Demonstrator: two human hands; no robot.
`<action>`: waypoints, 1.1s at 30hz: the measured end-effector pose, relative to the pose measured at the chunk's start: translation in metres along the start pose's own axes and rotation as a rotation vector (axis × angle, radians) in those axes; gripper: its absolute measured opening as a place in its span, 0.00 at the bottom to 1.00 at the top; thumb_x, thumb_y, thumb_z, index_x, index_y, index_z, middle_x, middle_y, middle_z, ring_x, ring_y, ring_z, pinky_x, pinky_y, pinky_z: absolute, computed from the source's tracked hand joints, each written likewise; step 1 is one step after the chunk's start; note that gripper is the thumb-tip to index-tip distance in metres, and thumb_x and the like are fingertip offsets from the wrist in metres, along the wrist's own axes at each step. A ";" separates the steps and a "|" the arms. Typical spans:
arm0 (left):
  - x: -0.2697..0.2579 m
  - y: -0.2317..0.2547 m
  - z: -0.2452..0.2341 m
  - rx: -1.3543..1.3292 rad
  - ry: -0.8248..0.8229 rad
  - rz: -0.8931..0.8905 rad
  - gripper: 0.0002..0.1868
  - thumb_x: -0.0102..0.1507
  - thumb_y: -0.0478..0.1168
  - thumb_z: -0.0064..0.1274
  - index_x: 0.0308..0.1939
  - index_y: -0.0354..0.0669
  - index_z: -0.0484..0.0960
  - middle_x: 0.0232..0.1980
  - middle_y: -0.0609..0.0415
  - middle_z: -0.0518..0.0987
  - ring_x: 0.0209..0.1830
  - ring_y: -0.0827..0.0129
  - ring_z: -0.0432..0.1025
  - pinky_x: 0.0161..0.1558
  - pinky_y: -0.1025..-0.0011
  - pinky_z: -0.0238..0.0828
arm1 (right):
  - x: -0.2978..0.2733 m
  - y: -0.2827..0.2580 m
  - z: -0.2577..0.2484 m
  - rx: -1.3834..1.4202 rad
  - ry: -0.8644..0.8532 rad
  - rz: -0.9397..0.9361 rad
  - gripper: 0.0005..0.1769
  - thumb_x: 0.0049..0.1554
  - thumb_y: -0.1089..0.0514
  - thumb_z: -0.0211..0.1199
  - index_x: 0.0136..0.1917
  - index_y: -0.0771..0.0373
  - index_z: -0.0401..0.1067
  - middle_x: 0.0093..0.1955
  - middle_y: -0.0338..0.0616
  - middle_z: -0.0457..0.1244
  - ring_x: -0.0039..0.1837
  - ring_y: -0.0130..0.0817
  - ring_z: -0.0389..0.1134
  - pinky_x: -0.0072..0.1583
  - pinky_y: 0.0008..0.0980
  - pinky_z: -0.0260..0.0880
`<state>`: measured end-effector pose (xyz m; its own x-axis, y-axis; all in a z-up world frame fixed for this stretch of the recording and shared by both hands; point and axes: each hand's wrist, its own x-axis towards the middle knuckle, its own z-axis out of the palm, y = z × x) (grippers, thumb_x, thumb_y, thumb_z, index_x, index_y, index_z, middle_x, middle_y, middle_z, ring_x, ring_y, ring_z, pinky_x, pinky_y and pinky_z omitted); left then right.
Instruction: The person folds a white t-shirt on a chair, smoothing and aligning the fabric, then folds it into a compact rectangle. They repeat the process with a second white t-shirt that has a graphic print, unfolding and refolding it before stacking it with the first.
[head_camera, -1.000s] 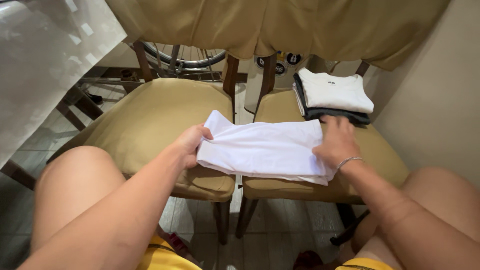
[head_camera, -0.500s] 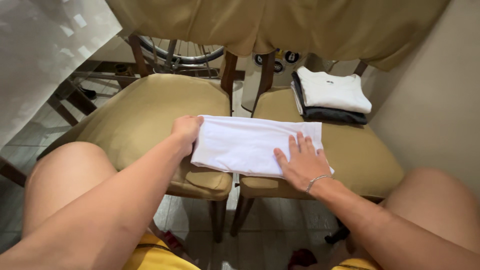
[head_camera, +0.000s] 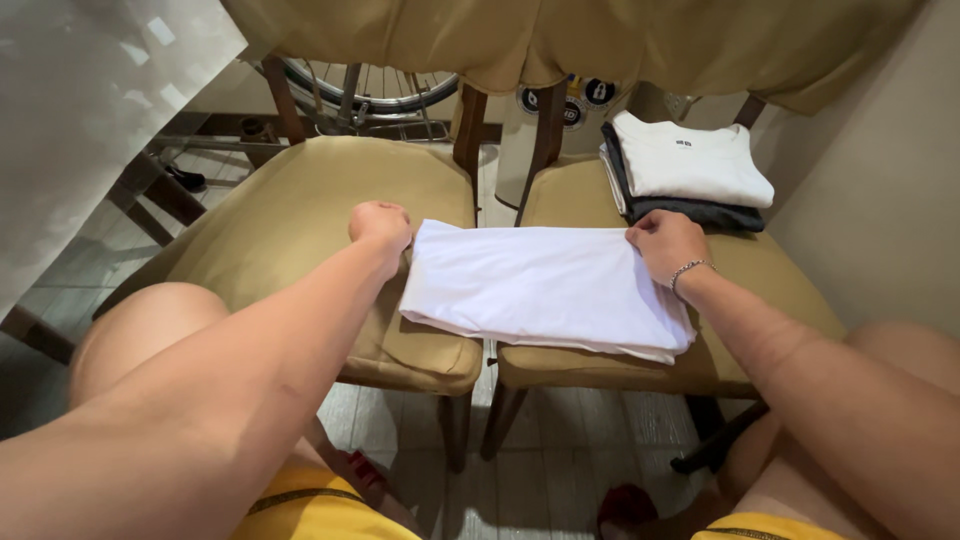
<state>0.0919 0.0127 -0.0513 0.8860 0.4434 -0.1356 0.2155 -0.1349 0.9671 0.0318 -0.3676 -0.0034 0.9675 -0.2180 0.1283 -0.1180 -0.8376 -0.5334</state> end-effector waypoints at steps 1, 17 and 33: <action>0.002 -0.002 0.000 0.057 -0.014 0.029 0.12 0.61 0.31 0.49 0.44 0.39 0.85 0.41 0.46 0.85 0.36 0.60 0.79 0.39 0.62 0.76 | 0.000 0.001 0.001 0.000 0.007 -0.001 0.16 0.58 0.49 0.65 0.53 0.61 0.80 0.49 0.51 0.72 0.52 0.46 0.73 0.58 0.40 0.70; -0.030 0.014 -0.003 0.564 -0.010 0.522 0.14 0.64 0.41 0.54 0.52 0.43 0.83 0.60 0.38 0.74 0.61 0.46 0.68 0.63 0.57 0.64 | -0.043 -0.015 -0.008 -0.268 0.154 -0.401 0.24 0.59 0.49 0.58 0.66 0.60 0.71 0.73 0.55 0.56 0.77 0.51 0.53 0.77 0.53 0.44; -0.115 -0.003 -0.030 0.977 -0.329 0.787 0.37 0.68 0.61 0.34 0.74 0.41 0.62 0.80 0.43 0.53 0.81 0.50 0.43 0.76 0.55 0.37 | -0.101 -0.024 0.025 -0.349 -0.124 -0.298 0.42 0.64 0.33 0.34 0.82 0.59 0.42 0.86 0.50 0.33 0.85 0.45 0.30 0.79 0.47 0.26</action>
<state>-0.0233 -0.0110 -0.0319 0.9396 -0.2681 0.2128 -0.3206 -0.9070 0.2730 -0.0575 -0.3128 -0.0240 0.9875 0.1012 0.1212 0.1213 -0.9775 -0.1727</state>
